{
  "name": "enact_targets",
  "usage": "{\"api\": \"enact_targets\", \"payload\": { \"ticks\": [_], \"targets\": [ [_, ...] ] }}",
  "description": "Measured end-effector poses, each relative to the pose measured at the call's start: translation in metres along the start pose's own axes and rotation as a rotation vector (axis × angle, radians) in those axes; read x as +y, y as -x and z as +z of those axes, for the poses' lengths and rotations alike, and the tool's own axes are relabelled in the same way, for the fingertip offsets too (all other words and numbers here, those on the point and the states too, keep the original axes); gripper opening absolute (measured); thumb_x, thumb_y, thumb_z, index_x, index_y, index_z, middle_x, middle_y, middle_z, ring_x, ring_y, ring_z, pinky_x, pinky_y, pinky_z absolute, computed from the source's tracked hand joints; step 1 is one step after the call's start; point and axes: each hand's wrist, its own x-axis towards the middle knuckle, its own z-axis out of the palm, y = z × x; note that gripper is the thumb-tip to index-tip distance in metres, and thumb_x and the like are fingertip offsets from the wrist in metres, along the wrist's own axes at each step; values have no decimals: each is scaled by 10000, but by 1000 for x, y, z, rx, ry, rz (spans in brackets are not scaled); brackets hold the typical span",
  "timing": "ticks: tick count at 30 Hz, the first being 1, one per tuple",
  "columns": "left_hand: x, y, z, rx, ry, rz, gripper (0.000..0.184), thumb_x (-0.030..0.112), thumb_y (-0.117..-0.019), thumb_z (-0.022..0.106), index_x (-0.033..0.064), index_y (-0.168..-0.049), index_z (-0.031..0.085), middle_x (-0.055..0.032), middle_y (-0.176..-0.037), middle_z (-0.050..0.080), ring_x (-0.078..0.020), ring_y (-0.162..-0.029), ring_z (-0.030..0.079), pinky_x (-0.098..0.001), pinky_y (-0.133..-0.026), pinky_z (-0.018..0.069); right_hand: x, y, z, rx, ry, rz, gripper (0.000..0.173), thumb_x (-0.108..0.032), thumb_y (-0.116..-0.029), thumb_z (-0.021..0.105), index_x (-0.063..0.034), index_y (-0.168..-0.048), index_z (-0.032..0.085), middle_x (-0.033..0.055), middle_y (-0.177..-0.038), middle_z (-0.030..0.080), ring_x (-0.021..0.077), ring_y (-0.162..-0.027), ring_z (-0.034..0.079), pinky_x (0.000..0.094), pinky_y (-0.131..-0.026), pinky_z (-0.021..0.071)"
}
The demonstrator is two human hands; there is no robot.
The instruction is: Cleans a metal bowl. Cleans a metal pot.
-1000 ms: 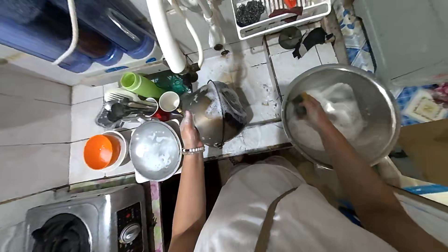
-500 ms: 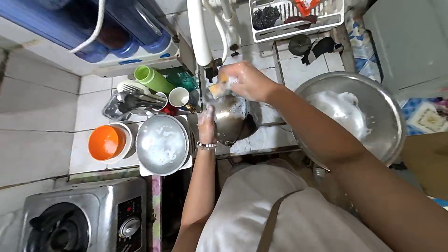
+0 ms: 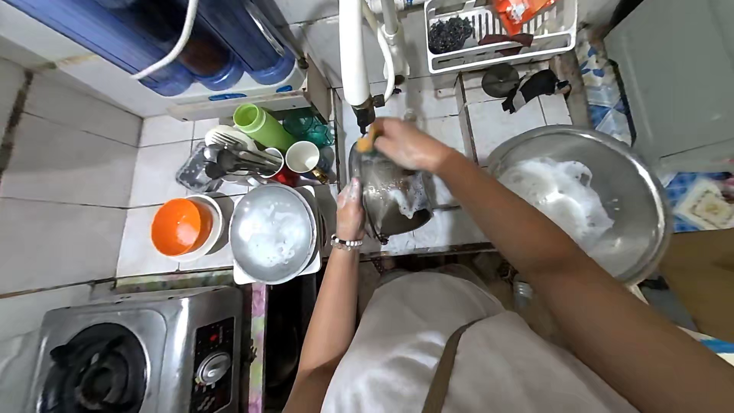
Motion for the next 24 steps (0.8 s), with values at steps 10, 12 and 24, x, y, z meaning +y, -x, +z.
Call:
{"api": "enact_targets", "payload": {
  "ticks": [10, 12, 24],
  "targets": [
    [5, -1, 1, -44, 260, -72, 321, 254, -1117, 311, 122, -1179, 597, 16, -923, 676, -62, -823, 661, -276, -735, 580, 21, 86, 101, 341, 393, -450, 312, 50, -966, 575, 53, -1254, 694, 204, -1343, 670, 367, -1325, 596, 538, -1171, 403],
    [5, -2, 1, -41, 204, -70, 302, 295, -1116, 366, 114, -1196, 593, 11, -918, 664, -69, -811, 658, -284, -733, 582, 32, 101, 109, 365, 352, -528, 233, 48, -958, 576, 54, -1124, 739, 183, -1211, 736, 353, -1226, 669, 522, -1115, 470],
    [-2, -1, 15, 42, -17, 46, 297, 279, -1098, 412, 78, -1154, 624, 27, -923, 641, -22, -833, 626, -255, -774, 553, 45, 78, 93, 620, 152, -386, 306, 145, -889, 570, 21, -1075, 778, 180, -1246, 725, 347, -1269, 641, 502, -1150, 441]
  ]
}}
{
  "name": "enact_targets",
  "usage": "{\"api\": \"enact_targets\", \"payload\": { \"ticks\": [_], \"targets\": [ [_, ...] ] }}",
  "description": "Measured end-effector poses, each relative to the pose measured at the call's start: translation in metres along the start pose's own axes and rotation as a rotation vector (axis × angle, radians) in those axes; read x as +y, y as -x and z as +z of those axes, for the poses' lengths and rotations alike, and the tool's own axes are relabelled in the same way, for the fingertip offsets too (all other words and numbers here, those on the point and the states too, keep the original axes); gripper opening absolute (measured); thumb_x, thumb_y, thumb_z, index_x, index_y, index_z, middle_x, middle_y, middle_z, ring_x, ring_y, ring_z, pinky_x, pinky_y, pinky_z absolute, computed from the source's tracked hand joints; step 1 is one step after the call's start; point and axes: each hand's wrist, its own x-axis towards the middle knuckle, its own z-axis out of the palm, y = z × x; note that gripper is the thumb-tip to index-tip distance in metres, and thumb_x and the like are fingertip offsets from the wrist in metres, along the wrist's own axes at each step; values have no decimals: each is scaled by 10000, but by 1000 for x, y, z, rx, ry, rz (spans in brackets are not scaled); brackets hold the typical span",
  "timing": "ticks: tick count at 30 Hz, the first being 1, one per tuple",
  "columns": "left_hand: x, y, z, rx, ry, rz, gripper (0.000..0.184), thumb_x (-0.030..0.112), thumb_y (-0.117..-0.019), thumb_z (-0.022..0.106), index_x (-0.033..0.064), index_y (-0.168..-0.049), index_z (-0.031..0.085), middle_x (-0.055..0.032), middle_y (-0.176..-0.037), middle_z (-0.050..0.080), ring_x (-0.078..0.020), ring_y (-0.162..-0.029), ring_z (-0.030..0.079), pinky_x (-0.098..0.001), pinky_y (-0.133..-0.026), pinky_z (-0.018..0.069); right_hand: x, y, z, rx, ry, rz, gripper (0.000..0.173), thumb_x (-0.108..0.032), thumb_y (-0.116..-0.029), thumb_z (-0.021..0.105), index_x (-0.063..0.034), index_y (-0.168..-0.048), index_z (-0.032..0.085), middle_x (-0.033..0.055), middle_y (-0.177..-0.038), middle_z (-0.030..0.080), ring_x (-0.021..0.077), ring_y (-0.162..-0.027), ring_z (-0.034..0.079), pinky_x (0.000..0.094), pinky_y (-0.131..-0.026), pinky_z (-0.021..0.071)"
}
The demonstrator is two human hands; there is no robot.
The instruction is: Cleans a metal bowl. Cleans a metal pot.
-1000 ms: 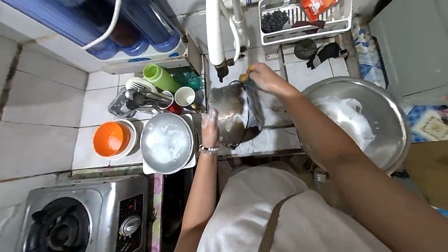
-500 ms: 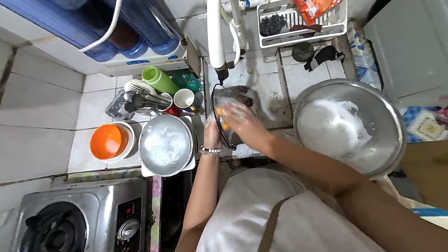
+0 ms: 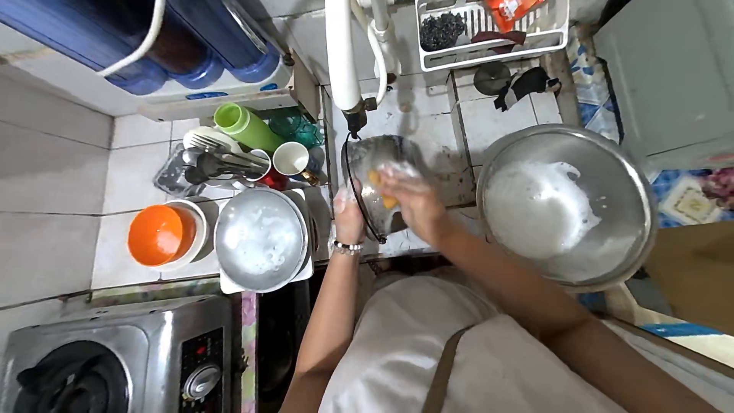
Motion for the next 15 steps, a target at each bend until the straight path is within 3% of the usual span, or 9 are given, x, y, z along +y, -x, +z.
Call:
{"api": "enact_targets", "payload": {
  "ticks": [2, 5, 9, 11, 13, 15],
  "targets": [
    [-2, -8, 4, 11, 0, -15, 289, 318, -1098, 426, 104, -1104, 621, 34, -865, 610, -30, -762, 603, -258, -698, 543, -3, 37, 9, -17, -43, -16, 307, 119, -904, 575, -11, -1076, 794, 143, -1223, 743, 305, -1237, 668, 466, -1133, 473],
    [-4, -17, 0, 53, 79, -36, 355, 335, -1099, 414, 73, -1237, 609, -34, -1034, 660, -100, -922, 645, -347, -832, 565, 1, 70, -2, -83, -176, 175, 323, 137, -910, 512, 23, -1056, 776, 182, -1167, 751, 317, -1178, 700, 451, -1081, 519],
    [-6, -19, -15, 145, 271, -51, 378, 315, -1120, 363, 72, -1318, 576, -59, -1111, 700, -123, -995, 690, -347, -870, 596, 25, 82, -86, 165, -82, 492, 244, 73, -947, 513, 87, -1117, 688, 185, -1098, 732, 200, -1030, 713, 354, -911, 590],
    [-9, -18, -20, 152, 337, -54, 408, 313, -1130, 314, 67, -1354, 549, -73, -1155, 691, -138, -1036, 684, -354, -901, 589, 50, 85, -134, 219, 107, 739, 293, 28, -1010, 495, 91, -1287, 565, 240, -1166, 669, 271, -1033, 681, 434, -911, 566],
    [-8, -16, -20, 181, 356, -53, 484, 350, -1138, 220, 65, -1396, 515, -90, -1228, 663, -149, -1095, 662, -372, -936, 570, 84, 94, -164, 210, 221, 944, 384, 31, -1024, 470, 75, -1404, 447, 326, -1226, 618, 427, -1056, 672, 583, -911, 545],
    [-5, -11, -20, 192, 326, -66, 660, 484, -1109, 62, 92, -1508, 411, -102, -1388, 588, -152, -1232, 600, -390, -1027, 522, 105, 98, -176, 169, 180, 1078, 422, 21, -1021, 509, 75, -1428, 410, 335, -1252, 599, 437, -1068, 661, 585, -909, 545]
  ]
}}
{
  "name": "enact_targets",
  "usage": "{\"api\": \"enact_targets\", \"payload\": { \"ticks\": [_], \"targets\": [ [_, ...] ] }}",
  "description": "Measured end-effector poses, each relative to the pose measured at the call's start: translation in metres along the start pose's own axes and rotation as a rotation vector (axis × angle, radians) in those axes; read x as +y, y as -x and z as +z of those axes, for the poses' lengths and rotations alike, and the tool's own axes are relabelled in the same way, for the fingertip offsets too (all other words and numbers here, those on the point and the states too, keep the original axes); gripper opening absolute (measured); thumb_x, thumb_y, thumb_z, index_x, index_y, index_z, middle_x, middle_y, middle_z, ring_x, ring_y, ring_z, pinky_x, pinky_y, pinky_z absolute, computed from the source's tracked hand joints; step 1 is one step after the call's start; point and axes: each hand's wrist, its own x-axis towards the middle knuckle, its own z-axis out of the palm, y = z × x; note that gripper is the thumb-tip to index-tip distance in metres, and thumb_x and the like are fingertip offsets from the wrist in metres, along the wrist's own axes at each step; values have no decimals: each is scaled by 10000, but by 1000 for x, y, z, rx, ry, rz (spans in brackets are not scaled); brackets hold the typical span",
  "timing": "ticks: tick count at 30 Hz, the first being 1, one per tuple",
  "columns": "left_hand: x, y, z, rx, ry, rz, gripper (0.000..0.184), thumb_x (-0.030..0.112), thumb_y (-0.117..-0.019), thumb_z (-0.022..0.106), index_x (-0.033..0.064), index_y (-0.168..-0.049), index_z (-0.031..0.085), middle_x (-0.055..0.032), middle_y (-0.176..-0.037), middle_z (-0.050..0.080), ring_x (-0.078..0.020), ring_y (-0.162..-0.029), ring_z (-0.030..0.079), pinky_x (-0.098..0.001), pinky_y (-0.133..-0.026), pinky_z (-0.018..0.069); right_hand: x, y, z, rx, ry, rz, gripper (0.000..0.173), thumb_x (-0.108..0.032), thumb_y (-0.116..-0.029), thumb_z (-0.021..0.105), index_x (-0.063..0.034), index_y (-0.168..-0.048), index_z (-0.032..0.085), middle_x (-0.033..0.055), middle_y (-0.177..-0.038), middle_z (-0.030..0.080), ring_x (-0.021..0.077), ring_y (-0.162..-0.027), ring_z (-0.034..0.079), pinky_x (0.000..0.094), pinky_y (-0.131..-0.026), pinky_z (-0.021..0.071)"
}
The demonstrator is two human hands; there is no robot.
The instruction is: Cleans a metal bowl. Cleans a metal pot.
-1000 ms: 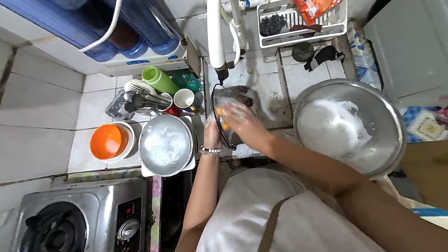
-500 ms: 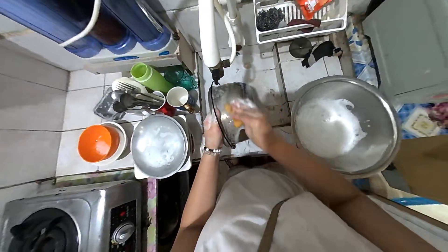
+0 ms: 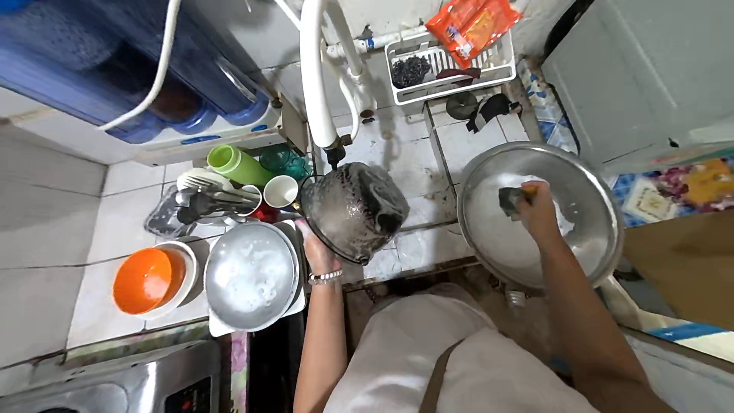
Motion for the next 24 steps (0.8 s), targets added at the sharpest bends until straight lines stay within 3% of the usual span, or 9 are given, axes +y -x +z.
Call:
{"api": "enact_targets", "payload": {
  "ticks": [2, 4, 6, 8, 10, 13, 16, 20, 24],
  "targets": [
    [-1, 4, -2, 1, -40, 23, 713, 527, -1089, 38, 70, -1526, 366, -110, -1396, 576, -142, -1235, 598, -383, -1032, 525, -14, -12, -4, -84, -14, 21, 404, 27, -1009, 550, 86, -1400, 466, 344, -1272, 597, 453, -1114, 644, 594, -952, 525],
    [-6, 7, -8, -15, -73, 63, 474, 320, -1116, 249, 2, -1403, 452, -86, -1192, 643, -108, -1051, 654, -334, -913, 573, -30, -26, -8, -175, 1, -25, 358, 24, -996, 594, 70, -1344, 521, 319, -1234, 617, 437, -1065, 658, 600, -917, 541],
    [-9, 8, -13, -30, -88, 70, 325, 79, -974, 457, -30, -1276, 506, -58, -997, 664, -86, -874, 682, -296, -780, 604, -31, -47, -12, -306, 167, -74, 335, 8, -944, 693, 48, -1260, 590, 306, -1176, 649, 468, -1034, 663, 658, -889, 530],
    [-9, 13, -17, -52, -83, 72, 410, -3, -839, 508, -33, -1247, 508, -53, -963, 659, -81, -835, 683, -286, -730, 603, -12, -70, -7, -426, 427, -98, 436, -118, -845, 836, 33, -1213, 657, 314, -1135, 669, 507, -1067, 642, 726, -916, 484],
    [-7, 19, -16, -39, -62, 70, 394, -2, -765, 517, -4, -1159, 534, -20, -890, 673, -64, -777, 687, -272, -678, 600, -38, -71, -8, -536, 606, -116, 614, -248, -870, 842, 51, -1345, 594, 345, -1272, 615, 532, -1231, 566, 726, -1032, 409],
    [-1, 32, -12, -41, -6, 3, 350, 52, -983, 518, -47, -1314, 462, -51, -990, 689, -77, -861, 705, -282, -790, 617, -112, -67, -8, -347, 482, -471, 516, -251, -951, 751, 78, -1323, 609, 364, -1307, 592, 551, -1254, 549, 724, -1052, 405],
    [-1, 36, -14, -95, -15, -7, 376, 117, -1023, 494, -51, -1356, 448, -54, -1056, 684, -69, -923, 695, -272, -850, 601, -203, -96, 11, -191, 414, -733, 461, -244, -1023, 626, 80, -1349, 585, 356, -1382, 546, 527, -1319, 511, 676, -1102, 389],
    [-3, 46, -21, -157, -42, -22, 333, 140, -1016, 497, -42, -1295, 489, -23, -1003, 697, -53, -907, 698, -259, -849, 600, -284, -168, 52, -171, 474, -685, 542, -315, -1043, 577, 80, -1410, 520, 362, -1402, 516, 512, -1340, 491, 639, -1121, 374],
    [2, 65, -18, -155, -74, -77, 267, 130, -1028, 457, -32, -1234, 508, 21, -933, 689, -8, -853, 688, -216, -805, 594, -289, -212, 90, -309, 664, -517, 747, -416, -897, 789, 89, -1389, 543, 389, -1374, 534, 548, -1341, 476, 731, -1090, 345]
  ]
}}
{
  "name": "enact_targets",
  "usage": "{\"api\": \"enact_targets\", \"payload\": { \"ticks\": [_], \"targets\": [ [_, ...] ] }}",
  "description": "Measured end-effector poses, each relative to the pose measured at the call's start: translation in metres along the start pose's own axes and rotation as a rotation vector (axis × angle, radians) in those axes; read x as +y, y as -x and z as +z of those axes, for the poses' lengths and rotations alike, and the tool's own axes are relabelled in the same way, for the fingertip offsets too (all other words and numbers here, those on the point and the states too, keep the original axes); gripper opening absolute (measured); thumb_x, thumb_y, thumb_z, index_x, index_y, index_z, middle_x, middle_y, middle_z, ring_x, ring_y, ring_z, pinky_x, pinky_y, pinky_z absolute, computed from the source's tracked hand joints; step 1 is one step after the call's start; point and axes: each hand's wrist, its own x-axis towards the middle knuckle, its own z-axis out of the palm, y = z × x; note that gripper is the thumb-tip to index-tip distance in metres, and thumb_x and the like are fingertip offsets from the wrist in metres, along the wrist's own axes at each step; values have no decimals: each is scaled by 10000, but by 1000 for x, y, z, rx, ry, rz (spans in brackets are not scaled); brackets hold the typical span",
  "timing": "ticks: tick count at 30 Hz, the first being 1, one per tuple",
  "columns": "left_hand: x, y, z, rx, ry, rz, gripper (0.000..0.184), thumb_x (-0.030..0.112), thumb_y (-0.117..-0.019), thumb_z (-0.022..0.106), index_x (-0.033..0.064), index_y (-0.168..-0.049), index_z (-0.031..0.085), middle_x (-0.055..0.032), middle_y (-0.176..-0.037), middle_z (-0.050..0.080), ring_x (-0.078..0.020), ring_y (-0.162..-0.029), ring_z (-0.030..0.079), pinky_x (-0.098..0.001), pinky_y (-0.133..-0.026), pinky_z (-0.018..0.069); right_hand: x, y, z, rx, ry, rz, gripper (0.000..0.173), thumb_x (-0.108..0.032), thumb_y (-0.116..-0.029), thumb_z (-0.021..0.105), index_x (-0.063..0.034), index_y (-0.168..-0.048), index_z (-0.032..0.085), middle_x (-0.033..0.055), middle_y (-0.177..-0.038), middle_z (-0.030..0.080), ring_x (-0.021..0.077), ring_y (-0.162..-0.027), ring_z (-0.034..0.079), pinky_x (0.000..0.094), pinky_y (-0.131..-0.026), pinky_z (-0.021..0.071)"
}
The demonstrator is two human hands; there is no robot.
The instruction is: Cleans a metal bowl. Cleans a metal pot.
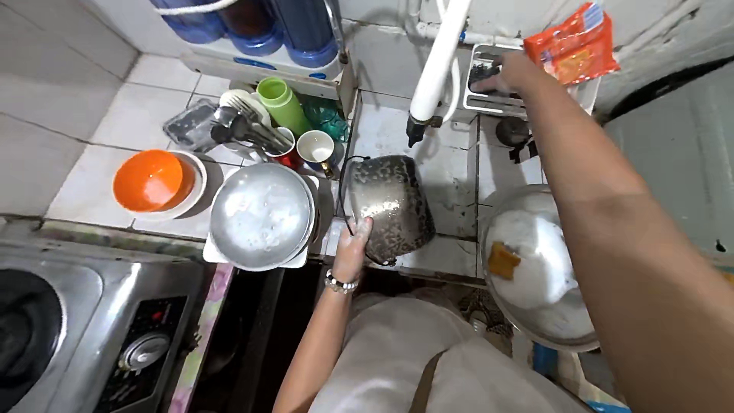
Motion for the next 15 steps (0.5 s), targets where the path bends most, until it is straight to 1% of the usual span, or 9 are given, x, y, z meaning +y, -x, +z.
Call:
{"api": "enact_targets", "payload": {
  "ticks": [2, 4, 6, 8, 10, 12, 13, 14, 15],
  "targets": [
    [-2, 4, 3, 16, 38, -25, 289, 147, -1036, 424, -35, -1244, 511, 11, -931, 700, -21, -847, 696, -232, -801, 602, -2, -3, 11, 5, 36, -2, 666, -322, -884, 812, 86, -1351, 568, 376, -1371, 542, 544, -1338, 481, 724, -1085, 354],
    [-5, 6, 4, 30, 73, -24, 305, 167, -1040, 408, -37, -1242, 512, 9, -928, 698, -29, -848, 696, -238, -799, 602, 3, 1, 17, 75, -106, -24, 572, -263, -934, 753, 92, -1335, 552, 380, -1344, 553, 541, -1293, 520, 711, -1062, 379],
    [-6, 8, 4, 33, 75, -11, 311, 180, -1041, 408, -35, -1243, 508, 16, -930, 695, -25, -853, 694, -235, -804, 601, 14, 2, 21, 192, -424, -39, 507, -234, -974, 665, 108, -1317, 516, 342, -1290, 576, 440, -1182, 602, 593, -1002, 480],
    [-8, 9, 6, 36, 63, 9, 306, 183, -1039, 410, -29, -1237, 508, 27, -928, 687, -16, -853, 688, -229, -808, 598, 23, 0, 20, 320, -859, -49, 444, -212, -1021, 544, 60, -1351, 427, 202, -1189, 589, 250, -964, 672, 400, -809, 593],
    [-8, 9, 10, 63, 51, 8, 311, 184, -1044, 406, -33, -1247, 501, 16, -935, 681, -21, -852, 686, -230, -803, 598, 27, 10, 12, 380, -1304, -51, 438, -235, -1066, 389, -32, -1452, 354, 162, -1242, 588, 255, -984, 683, 413, -783, 613],
    [-7, 9, 14, 84, 54, 6, 344, 180, -1065, 399, -52, -1310, 463, -16, -986, 674, -34, -879, 686, -245, -815, 602, 35, 43, 2, 363, -1496, -131, 405, -269, -1068, 297, -81, -1422, 355, 136, -1238, 607, 256, -1029, 668, 433, -834, 586],
    [-7, 8, 15, 89, 55, 13, 359, 185, -1070, 397, -54, -1333, 446, -26, -1004, 675, -42, -892, 690, -255, -821, 607, 44, 67, 0, 339, -1511, -206, 407, -270, -1042, 317, -77, -1400, 357, 127, -1212, 620, 250, -1019, 672, 428, -842, 587],
    [-8, 7, 15, 94, 55, 20, 363, 194, -1072, 397, -46, -1342, 436, -30, -1013, 679, -52, -902, 695, -266, -825, 611, 56, 94, 2, 299, -1488, -276, 471, -307, -991, 405, -75, -1398, 352, 112, -1194, 635, 241, -1010, 682, 419, -846, 595],
    [-9, 6, 15, 100, 46, 25, 371, 199, -1071, 396, -39, -1355, 423, -26, -1026, 677, -51, -911, 695, -267, -830, 612, 72, 124, 6, 247, -1441, -319, 626, -383, -914, 559, -78, -1417, 343, 84, -1198, 653, 225, -1021, 696, 414, -860, 612]
  ]
}}
